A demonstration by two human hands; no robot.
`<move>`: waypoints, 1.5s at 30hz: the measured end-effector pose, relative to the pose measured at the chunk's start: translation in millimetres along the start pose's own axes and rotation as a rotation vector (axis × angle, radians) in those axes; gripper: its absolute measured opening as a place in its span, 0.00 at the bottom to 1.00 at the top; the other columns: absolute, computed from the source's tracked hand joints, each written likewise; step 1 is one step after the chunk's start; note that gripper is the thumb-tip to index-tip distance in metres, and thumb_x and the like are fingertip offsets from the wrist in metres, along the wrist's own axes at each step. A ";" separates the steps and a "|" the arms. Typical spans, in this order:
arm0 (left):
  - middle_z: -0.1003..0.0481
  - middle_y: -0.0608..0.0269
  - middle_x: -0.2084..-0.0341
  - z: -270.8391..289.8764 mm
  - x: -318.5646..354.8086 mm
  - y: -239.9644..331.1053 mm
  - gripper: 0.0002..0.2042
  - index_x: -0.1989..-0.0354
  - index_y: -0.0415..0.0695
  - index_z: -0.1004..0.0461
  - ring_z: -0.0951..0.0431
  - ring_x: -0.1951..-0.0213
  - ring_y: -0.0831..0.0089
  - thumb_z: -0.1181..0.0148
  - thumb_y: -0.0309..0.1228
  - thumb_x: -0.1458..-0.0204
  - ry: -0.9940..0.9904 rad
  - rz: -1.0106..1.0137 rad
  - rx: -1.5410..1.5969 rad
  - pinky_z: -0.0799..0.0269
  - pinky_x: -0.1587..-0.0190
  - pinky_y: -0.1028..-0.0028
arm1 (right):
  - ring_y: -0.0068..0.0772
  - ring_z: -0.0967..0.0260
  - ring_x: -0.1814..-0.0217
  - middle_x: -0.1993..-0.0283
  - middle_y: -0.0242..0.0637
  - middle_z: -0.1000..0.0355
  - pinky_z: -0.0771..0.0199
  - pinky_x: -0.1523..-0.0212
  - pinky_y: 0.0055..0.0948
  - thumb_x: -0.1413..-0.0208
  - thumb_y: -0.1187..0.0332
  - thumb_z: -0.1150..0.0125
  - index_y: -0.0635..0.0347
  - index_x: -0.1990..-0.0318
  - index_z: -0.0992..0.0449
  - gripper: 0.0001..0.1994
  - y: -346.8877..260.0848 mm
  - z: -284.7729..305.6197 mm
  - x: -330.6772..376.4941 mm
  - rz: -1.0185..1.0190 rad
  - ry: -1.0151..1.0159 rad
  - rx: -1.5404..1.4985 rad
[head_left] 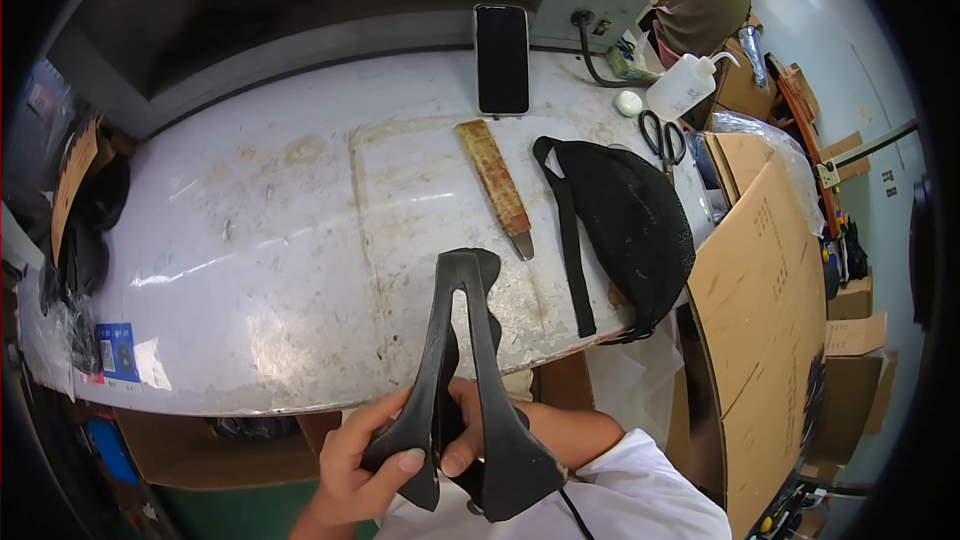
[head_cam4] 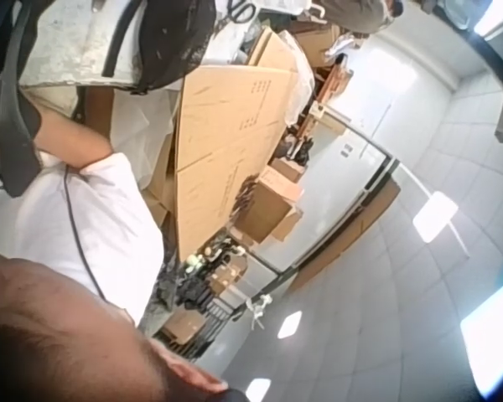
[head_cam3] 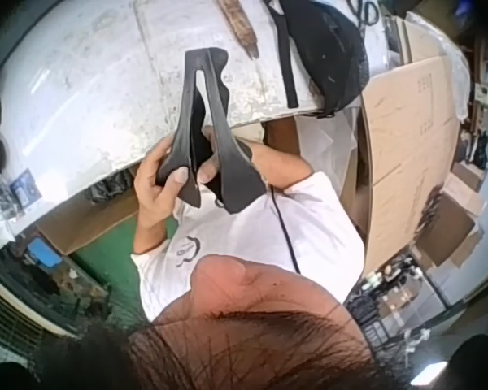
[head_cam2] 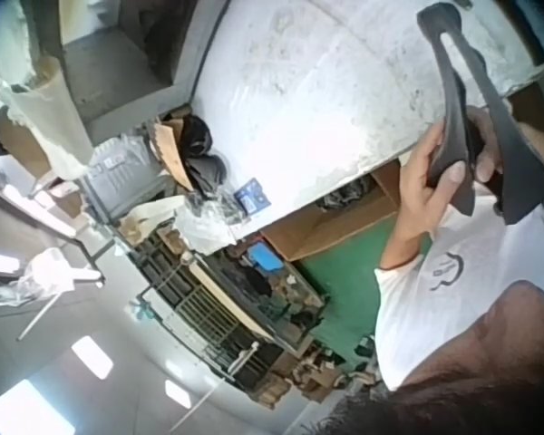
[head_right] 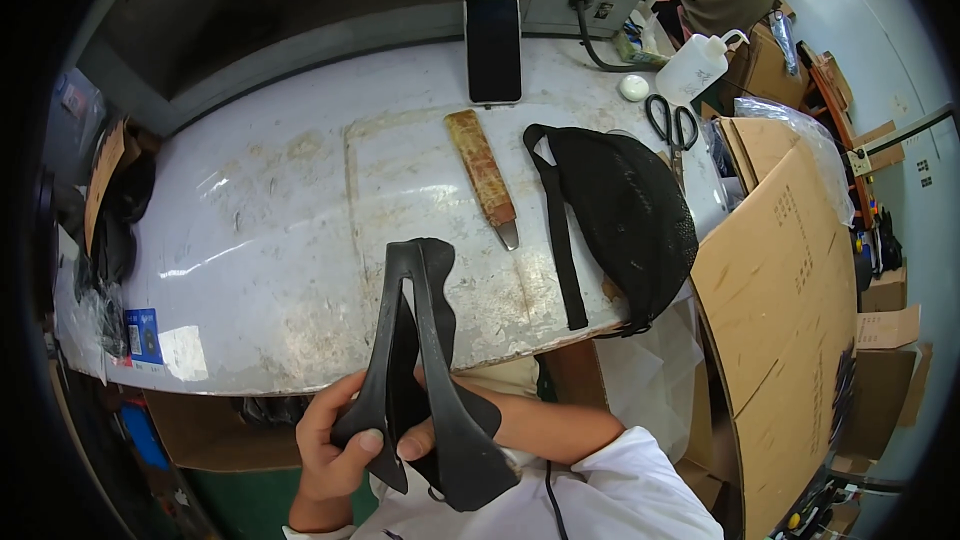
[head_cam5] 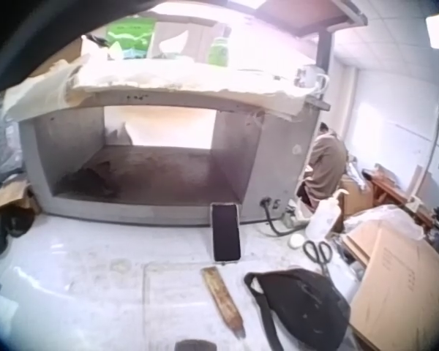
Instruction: Inspecting and fitting together components of bicycle saddles at a workshop bench.
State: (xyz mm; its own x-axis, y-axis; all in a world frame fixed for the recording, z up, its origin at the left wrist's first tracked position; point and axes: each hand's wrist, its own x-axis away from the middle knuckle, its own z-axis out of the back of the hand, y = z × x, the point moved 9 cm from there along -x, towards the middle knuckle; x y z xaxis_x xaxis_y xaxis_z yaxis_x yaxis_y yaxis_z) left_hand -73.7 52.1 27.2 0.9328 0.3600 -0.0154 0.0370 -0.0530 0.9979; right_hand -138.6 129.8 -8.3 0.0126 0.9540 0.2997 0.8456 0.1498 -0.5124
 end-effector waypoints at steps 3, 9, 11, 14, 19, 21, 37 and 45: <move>0.22 0.52 0.60 -1.9 1.9 -12.1 0.26 0.39 0.33 0.37 0.23 0.60 0.77 0.38 0.24 0.47 -0.032 0.171 0.121 0.29 0.57 0.78 | 0.26 0.28 0.57 0.61 0.34 0.24 0.29 0.55 0.26 0.68 0.63 0.17 0.66 0.52 0.26 0.33 2.2 3.5 -0.4 0.016 0.037 -0.063; 0.22 0.53 0.59 -6.1 0.6 -13.0 0.22 0.40 0.34 0.39 0.24 0.60 0.78 0.44 0.22 0.43 -0.011 0.298 0.272 0.30 0.56 0.78 | 0.27 0.27 0.54 0.58 0.37 0.23 0.29 0.51 0.27 0.66 0.69 0.20 0.66 0.54 0.24 0.28 14.1 20.7 2.9 -0.034 0.095 0.082; 0.23 0.54 0.58 -7.5 1.2 -16.7 0.22 0.40 0.34 0.39 0.24 0.58 0.76 0.44 0.22 0.43 -0.035 0.308 0.306 0.30 0.53 0.77 | 0.31 0.27 0.49 0.53 0.39 0.24 0.31 0.44 0.30 0.65 0.62 0.20 0.65 0.49 0.25 0.32 20.3 25.4 3.4 -0.067 0.098 0.134; 0.22 0.54 0.58 -7.2 -0.9 -10.7 0.21 0.41 0.34 0.36 0.23 0.58 0.76 0.42 0.21 0.43 0.002 0.199 0.215 0.29 0.54 0.78 | 0.31 0.28 0.49 0.53 0.39 0.24 0.32 0.44 0.30 0.65 0.62 0.20 0.65 0.49 0.26 0.33 17.1 26.3 6.2 -0.062 0.127 0.216; 0.21 0.55 0.60 -10.1 0.8 -1.4 0.19 0.45 0.34 0.31 0.21 0.61 0.78 0.39 0.21 0.45 -0.135 0.097 0.056 0.27 0.57 0.78 | 0.29 0.27 0.56 0.61 0.38 0.24 0.28 0.52 0.29 0.64 0.61 0.19 0.65 0.51 0.27 0.32 6.4 41.2 6.4 0.078 0.131 0.135; 0.20 0.55 0.61 -10.7 0.7 -5.1 0.19 0.45 0.34 0.29 0.21 0.62 0.79 0.38 0.21 0.46 -0.135 0.130 0.068 0.26 0.59 0.78 | 0.31 0.27 0.56 0.62 0.39 0.25 0.28 0.52 0.30 0.64 0.59 0.19 0.65 0.48 0.29 0.36 -0.3 53.5 2.8 0.159 0.185 0.028; 0.21 0.51 0.61 -4.7 -13.5 9.7 0.35 0.33 0.37 0.44 0.21 0.59 0.73 0.37 0.19 0.51 0.070 0.053 0.294 0.30 0.54 0.77 | 0.34 0.33 0.43 0.48 0.39 0.30 0.33 0.42 0.36 0.55 0.61 0.25 0.61 0.36 0.41 0.40 11.0 9.7 -3.7 0.157 0.102 -0.219; 0.27 0.53 0.52 26.5 -4.4 -9.3 0.32 0.36 0.33 0.43 0.26 0.54 0.73 0.37 0.25 0.50 0.478 -0.010 0.250 0.31 0.48 0.73 | 0.19 0.50 0.86 0.88 0.26 0.45 0.50 0.81 0.23 0.36 0.54 0.50 0.54 0.83 0.35 0.23 82.3 -19.3 3.9 0.008 -0.285 -0.627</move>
State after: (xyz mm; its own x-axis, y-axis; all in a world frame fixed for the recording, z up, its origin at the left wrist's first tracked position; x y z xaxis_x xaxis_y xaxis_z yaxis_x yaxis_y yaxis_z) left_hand -68.6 26.3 16.3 0.6667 0.7426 0.0640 0.1833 -0.2466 0.9516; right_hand -58.6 140.8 -33.8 -0.0478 0.9984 0.0301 0.9962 0.0454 0.0746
